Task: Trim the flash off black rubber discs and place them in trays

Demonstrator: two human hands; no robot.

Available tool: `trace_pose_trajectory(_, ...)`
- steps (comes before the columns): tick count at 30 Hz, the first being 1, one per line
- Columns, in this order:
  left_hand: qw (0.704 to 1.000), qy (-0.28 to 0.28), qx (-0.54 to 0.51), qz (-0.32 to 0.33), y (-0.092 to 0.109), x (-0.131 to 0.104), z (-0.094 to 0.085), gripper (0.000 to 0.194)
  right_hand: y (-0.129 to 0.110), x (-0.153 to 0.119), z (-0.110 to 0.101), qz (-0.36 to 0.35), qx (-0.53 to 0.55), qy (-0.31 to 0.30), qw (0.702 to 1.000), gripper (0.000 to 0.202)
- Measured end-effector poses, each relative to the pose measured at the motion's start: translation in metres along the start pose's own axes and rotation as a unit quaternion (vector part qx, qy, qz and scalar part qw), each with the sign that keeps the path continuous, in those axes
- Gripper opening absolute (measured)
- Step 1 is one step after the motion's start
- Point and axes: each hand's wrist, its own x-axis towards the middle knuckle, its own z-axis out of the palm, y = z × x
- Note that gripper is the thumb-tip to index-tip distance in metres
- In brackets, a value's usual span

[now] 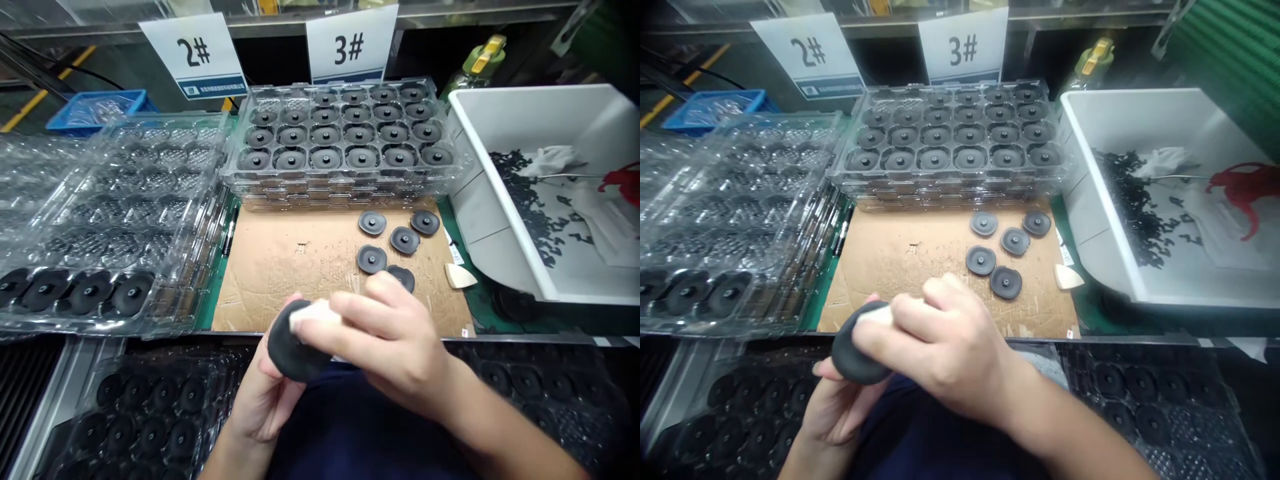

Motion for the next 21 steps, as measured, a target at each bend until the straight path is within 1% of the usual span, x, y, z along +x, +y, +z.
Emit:
trace_pose_trajectory(1, 1.0, -0.017, -0.007, -0.009, 0.001, -0.001, 0.0, 0.049, 0.007, 0.001, 0.004, -0.008, 0.047, 0.003, 0.999, 0.029)
trace_pose_trajectory(2, 0.999, -0.043, -0.02, -0.02, 0.001, -0.002, -0.001, 0.049, 0.015, 0.001, 0.009, 0.016, 0.093, 0.009, 0.995, 0.028)
trace_pose_trajectory(3, 0.996, -0.073, -0.036, -0.028, 0.002, -0.003, -0.001, 0.05, 0.022, -0.002, 0.014, 0.069, 0.123, 0.021, 0.99, 0.027)
trace_pose_trajectory(5, 0.99, -0.12, -0.06, -0.048, 0.003, -0.005, -0.002, 0.05, 0.035, -0.016, 0.029, 0.192, 0.119, 0.048, 0.973, 0.024)
trace_pose_trajectory(6, 0.988, -0.131, -0.07, -0.053, 0.004, -0.006, -0.003, 0.05, 0.04, -0.026, 0.038, 0.229, 0.098, 0.055, 0.967, 0.024)
trace_pose_trajectory(7, 0.986, -0.135, -0.078, -0.058, 0.004, -0.008, -0.003, 0.048, 0.045, -0.037, 0.048, 0.245, 0.081, 0.051, 0.965, 0.025)
trace_pose_trajectory(8, 0.985, -0.135, -0.084, -0.061, 0.004, -0.009, -0.002, 0.045, 0.049, -0.048, 0.057, 0.242, 0.073, 0.037, 0.967, 0.025)
trace_pose_trajectory(10, 0.984, -0.135, -0.095, -0.066, 0.004, -0.01, -0.002, 0.041, 0.055, -0.064, 0.072, 0.214, 0.07, -0.001, 0.974, 0.025)
trace_pose_trajectory(12, 0.984, -0.136, -0.097, -0.066, 0.003, -0.011, -0.003, 0.041, 0.056, -0.069, 0.074, 0.194, 0.063, -0.027, 0.979, 0.023)
trace_pose_trajectory(13, 0.984, -0.137, -0.095, -0.065, 0.002, -0.012, -0.004, 0.043, 0.053, -0.066, 0.069, 0.193, 0.055, -0.03, 0.979, 0.023)
trace_pose_trajectory(14, 0.984, -0.138, -0.091, -0.064, 0.001, -0.012, -0.005, 0.046, 0.049, -0.06, 0.061, 0.199, 0.045, -0.021, 0.979, 0.024)
trace_pose_trajectory(16, 0.986, -0.135, -0.082, -0.061, -0.002, -0.013, -0.009, 0.051, 0.032, -0.043, 0.038, 0.197, 0.031, 0.022, 0.98, 0.027)
trace_pose_trajectory(17, 0.986, -0.133, -0.076, -0.059, -0.004, -0.014, -0.011, 0.053, 0.021, -0.034, 0.027, 0.178, 0.029, 0.051, 0.982, 0.03)
trace_pose_trajectory(18, 0.988, -0.127, -0.071, -0.059, -0.006, -0.015, -0.012, 0.053, 0.01, -0.025, 0.018, 0.117, 0.031, 0.062, 0.991, 0.033)
trace_pose_trajectory(19, 0.989, -0.119, -0.065, -0.059, -0.008, -0.015, -0.014, 0.052, 0.0, -0.017, 0.011, 0.043, 0.035, 0.05, 0.997, 0.034)
trace_pose_trajectory(20, 0.991, -0.111, -0.058, -0.054, -0.009, -0.016, -0.014, 0.05, -0.009, -0.011, 0.007, -0.013, 0.043, 0.021, 0.999, 0.031)
trace_pose_trajectory(21, 0.993, -0.1, -0.051, -0.046, -0.01, -0.017, -0.015, 0.046, -0.015, -0.006, 0.006, -0.045, 0.046, -0.018, 0.998, 0.029)
